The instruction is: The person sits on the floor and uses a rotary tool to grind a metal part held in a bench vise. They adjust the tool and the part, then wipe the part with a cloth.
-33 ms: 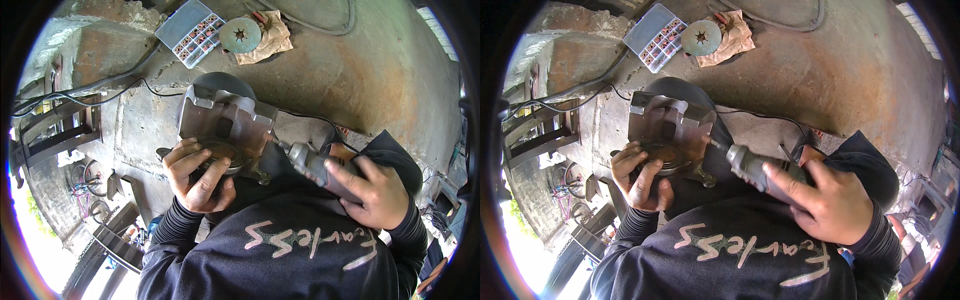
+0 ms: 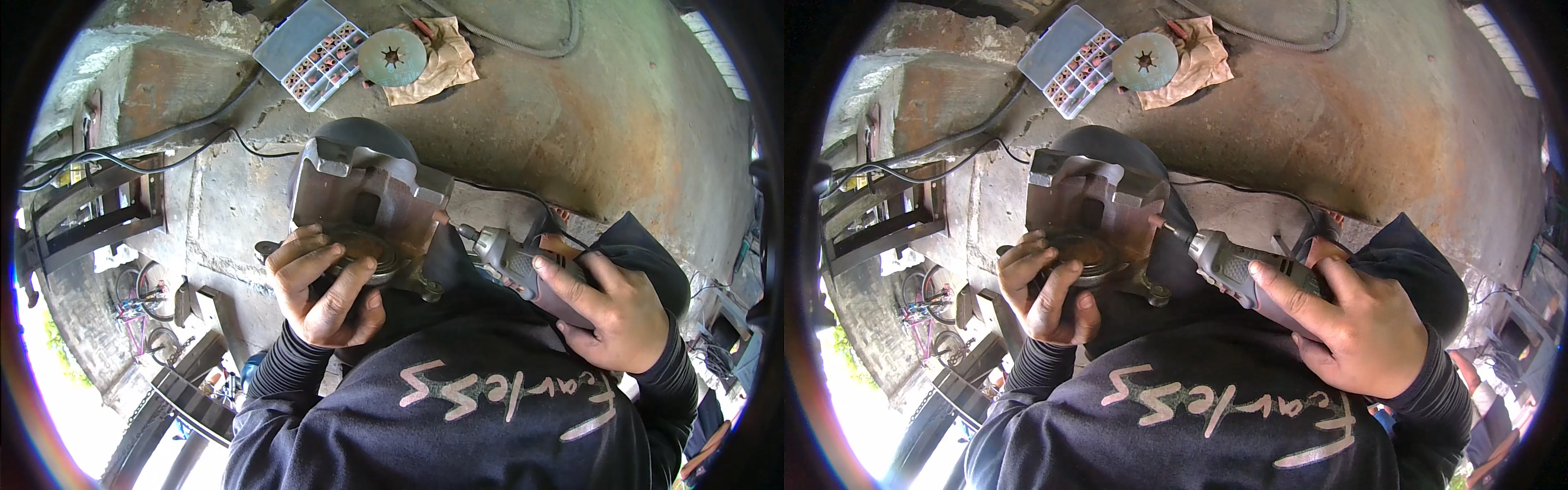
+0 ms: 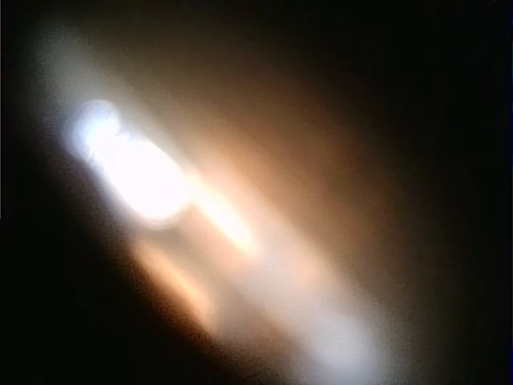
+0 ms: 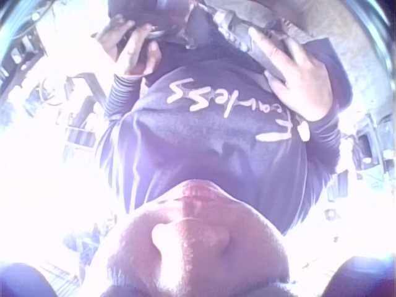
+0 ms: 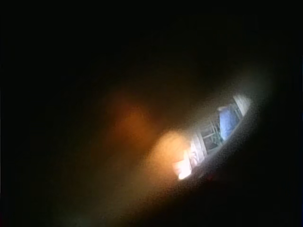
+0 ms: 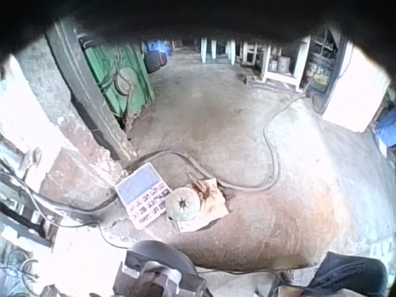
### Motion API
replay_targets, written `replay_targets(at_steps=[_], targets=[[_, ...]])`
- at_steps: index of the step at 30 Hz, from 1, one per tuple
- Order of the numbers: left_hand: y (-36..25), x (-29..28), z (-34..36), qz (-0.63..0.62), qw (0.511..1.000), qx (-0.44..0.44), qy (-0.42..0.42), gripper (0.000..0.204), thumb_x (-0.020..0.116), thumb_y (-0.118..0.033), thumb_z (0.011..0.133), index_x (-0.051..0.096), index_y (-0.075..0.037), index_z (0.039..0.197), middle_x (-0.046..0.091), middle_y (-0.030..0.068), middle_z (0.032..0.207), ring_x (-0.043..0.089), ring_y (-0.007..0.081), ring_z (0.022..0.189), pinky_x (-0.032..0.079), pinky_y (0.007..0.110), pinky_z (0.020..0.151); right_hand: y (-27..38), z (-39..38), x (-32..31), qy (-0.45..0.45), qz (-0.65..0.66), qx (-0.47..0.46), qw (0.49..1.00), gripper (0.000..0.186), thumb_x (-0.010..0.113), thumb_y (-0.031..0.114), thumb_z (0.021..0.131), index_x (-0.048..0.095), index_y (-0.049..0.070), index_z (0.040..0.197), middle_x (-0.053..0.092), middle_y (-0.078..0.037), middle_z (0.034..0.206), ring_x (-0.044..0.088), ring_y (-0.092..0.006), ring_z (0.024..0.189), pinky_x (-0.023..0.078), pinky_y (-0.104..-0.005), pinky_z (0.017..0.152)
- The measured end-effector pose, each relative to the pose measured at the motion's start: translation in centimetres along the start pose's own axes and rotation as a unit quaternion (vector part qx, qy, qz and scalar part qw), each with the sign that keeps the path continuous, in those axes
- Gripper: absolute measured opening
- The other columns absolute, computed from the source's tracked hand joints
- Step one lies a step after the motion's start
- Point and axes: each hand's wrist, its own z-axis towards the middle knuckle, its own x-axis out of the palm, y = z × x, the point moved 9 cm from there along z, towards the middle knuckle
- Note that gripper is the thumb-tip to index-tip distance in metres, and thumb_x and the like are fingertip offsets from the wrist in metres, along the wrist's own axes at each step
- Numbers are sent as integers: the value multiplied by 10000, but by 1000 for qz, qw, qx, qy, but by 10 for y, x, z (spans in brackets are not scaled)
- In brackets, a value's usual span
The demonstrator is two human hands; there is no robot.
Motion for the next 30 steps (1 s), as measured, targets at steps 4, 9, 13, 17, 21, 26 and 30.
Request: replay_targets(at_steps=[4, 9, 13, 17, 21, 26, 30], targets=[[1, 0, 0, -5, 1000, 3, -2, 386, 735, -180, 661, 744, -102, 1039, 579, 150, 1081, 551, 334, 1048, 529, 503, 947, 4, -1, 13, 67, -10, -21, 997, 805, 824, 179, 658, 588, 219, 1427, 579, -168, 1018, 665, -320, 735, 578, -422, 658], [4, 2, 1, -1, 1000, 4, -5, 380, 733, -178, 658, 748, -103, 1031, 581, 147, 1072, 551, 331, 1042, 530, 504, 949, 1, 4, 7, 29, -27, -24, 999, 821, 798, 210, 712, 521, 299, 1481, 545, -271, 1214, 685, -288, 678, 594, -379, 611], [5, 1, 1, -2, 1000, 1, -7, 375, 732, -179, 660, 749, -104, 1028, 582, 146, 1069, 552, 331, 1042, 530, 506, 952, 3, 3, 13, 60, -4, -40, 997, 818, 808, 206, 698, 539, 284, 1467, 556, -242, 1165, 687, -297, 691, 595, -384, 626], [5, 1, 1, -1, 1000, 2, -6, 374, 733, -177, 663, 749, -105, 1029, 579, 146, 1080, 553, 333, 1043, 531, 509, 947, 2, 2, 11, 54, -18, -24, 998, 819, 829, 177, 646, 592, 240, 1428, 580, -160, 1007, 677, -322, 705, 590, -416, 654], [5, 2, 1, -2, 1000, 4, -4, 372, 734, -182, 664, 750, -104, 1027, 579, 146, 1081, 553, 336, 1048, 532, 506, 943, 0, 4, 5, 18, -38, -22, 999, 813, 801, 231, 717, 523, 302, 1477, 557, -277, 1236, 691, -289, 681, 600, -378, 616], [5, 1, 2, -5, 1000, 7, -5, 374, 736, -186, 659, 752, -100, 1022, 580, 144, 1079, 552, 337, 1057, 528, 503, 948, 2, 3, 14, 67, -14, -35, 997, 792, 796, 227, 721, 537, 299, 1466, 559, -276, 1229, 688, -295, 678, 597, -377, 614], [5, 2, 1, -5, 1000, 3, -5, 377, 735, -186, 655, 752, -98, 1021, 580, 142, 1077, 552, 337, 1060, 526, 503, 951, 2, 3, 9, 43, -26, -31, 998, 803, 799, 213, 710, 539, 292, 1466, 568, -256, 1205, 684, -294, 677, 595, -382, 613]])
